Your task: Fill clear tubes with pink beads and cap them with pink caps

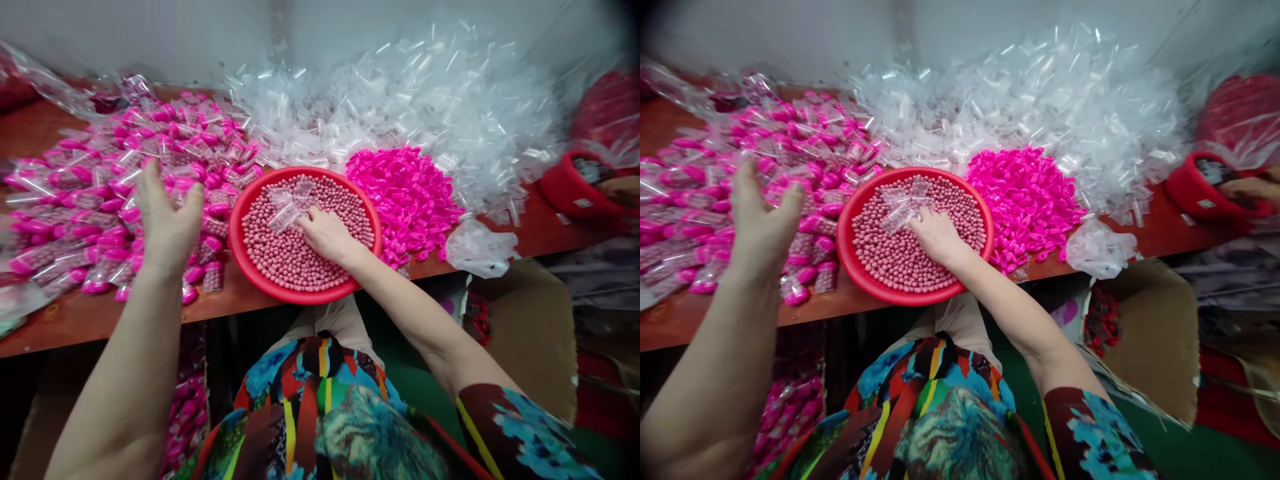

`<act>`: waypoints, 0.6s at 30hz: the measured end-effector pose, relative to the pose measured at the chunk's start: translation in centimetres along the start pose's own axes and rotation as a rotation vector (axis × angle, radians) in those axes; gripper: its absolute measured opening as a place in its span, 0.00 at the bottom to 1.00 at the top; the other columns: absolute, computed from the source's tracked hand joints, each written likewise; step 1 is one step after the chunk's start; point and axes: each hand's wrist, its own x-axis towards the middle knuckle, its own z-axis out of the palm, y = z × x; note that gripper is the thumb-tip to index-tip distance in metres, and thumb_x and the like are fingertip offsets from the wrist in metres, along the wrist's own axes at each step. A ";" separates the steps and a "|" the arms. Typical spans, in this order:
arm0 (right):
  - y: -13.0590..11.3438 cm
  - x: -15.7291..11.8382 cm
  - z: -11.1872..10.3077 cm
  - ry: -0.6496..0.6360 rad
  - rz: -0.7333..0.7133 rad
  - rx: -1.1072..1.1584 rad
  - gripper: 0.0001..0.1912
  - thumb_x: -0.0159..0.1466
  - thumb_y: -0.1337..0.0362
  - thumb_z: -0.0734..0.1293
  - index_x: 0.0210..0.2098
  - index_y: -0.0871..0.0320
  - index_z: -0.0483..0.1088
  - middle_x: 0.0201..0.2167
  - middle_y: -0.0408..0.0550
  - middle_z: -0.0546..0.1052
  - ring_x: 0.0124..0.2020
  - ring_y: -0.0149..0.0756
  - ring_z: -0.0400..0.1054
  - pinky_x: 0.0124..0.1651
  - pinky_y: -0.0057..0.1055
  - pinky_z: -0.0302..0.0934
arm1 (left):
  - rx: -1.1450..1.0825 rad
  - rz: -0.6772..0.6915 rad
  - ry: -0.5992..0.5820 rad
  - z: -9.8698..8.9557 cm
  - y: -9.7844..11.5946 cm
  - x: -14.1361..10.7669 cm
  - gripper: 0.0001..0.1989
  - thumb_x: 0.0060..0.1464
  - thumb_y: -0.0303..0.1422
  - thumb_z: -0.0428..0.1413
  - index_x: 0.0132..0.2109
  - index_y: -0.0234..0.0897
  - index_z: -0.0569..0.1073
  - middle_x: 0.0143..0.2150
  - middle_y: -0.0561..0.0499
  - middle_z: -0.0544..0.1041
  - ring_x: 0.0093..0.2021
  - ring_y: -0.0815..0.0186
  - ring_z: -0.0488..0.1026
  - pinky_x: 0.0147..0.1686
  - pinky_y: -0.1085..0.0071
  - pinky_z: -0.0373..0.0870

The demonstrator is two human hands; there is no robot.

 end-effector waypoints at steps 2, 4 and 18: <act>0.5 -0.6 0.5 0.118 0.028 0.245 0.12 0.67 0.71 0.66 0.49 0.58 0.72 0.49 0.58 0.77 0.47 0.45 0.74 0.53 0.44 0.69 | -0.148 -0.024 -0.167 1.3 0.8 -1.9 0.20 0.62 0.36 0.61 0.60 0.39 0.73 0.62 0.49 0.76 0.58 0.55 0.72 0.59 0.54 0.70; 0.8 -1.9 0.5 0.259 0.101 0.616 0.13 0.64 0.69 0.68 0.48 0.58 0.70 0.46 0.53 0.79 0.43 0.40 0.75 0.50 0.39 0.71 | -0.331 -0.157 -0.462 3.2 1.7 -4.6 0.12 0.61 0.38 0.61 0.45 0.33 0.80 0.42 0.46 0.83 0.40 0.60 0.77 0.43 0.61 0.76; -3.5 -8.1 -0.1 0.152 0.365 1.595 0.16 0.69 0.61 0.65 0.55 0.57 0.70 0.48 0.55 0.83 0.44 0.40 0.80 0.49 0.40 0.76 | -0.445 0.113 -0.594 7.5 4.1 -10.1 0.19 0.55 0.36 0.65 0.52 0.36 0.80 0.43 0.46 0.80 0.38 0.62 0.73 0.41 0.65 0.70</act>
